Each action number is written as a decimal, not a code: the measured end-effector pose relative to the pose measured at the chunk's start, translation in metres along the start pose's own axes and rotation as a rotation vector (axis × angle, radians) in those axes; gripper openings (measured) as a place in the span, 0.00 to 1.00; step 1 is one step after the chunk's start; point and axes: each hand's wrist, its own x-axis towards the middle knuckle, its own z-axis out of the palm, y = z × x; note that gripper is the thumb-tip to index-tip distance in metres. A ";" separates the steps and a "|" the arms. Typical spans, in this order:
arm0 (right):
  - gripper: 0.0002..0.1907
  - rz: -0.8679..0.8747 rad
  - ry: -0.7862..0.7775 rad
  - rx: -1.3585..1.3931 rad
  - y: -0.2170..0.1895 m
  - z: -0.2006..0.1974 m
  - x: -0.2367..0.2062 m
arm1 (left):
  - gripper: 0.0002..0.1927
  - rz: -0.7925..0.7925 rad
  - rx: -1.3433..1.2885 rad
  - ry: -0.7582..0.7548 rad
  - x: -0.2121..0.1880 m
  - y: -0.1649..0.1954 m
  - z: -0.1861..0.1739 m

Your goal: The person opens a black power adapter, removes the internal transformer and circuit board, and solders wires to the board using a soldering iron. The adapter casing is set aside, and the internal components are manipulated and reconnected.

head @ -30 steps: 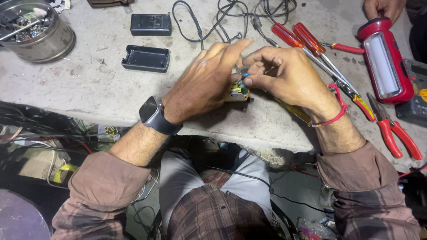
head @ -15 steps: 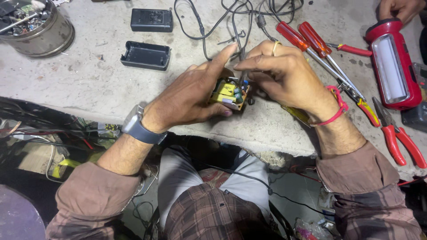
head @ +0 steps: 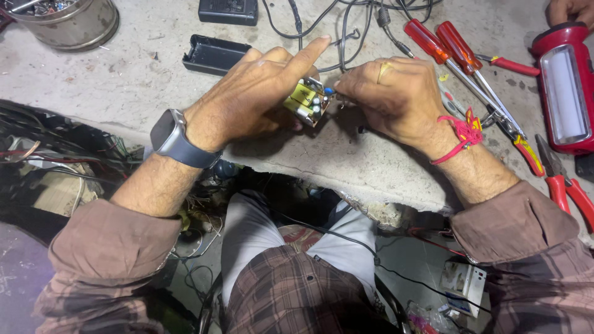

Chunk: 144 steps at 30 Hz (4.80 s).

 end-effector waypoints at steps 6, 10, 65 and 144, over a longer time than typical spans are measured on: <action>0.09 0.090 -0.031 0.150 0.010 0.012 -0.014 | 0.47 -0.186 -0.004 -0.164 0.014 -0.003 0.015; 0.07 0.103 -0.150 0.169 0.025 0.016 -0.025 | 0.41 -0.165 -0.009 -0.172 0.022 -0.007 0.024; 0.06 0.285 0.148 0.346 0.046 0.011 -0.037 | 0.14 -0.597 -0.771 0.168 0.056 0.024 0.061; 0.11 0.157 0.103 0.041 0.054 0.024 -0.052 | 0.10 -0.336 -0.428 0.333 0.055 0.038 0.079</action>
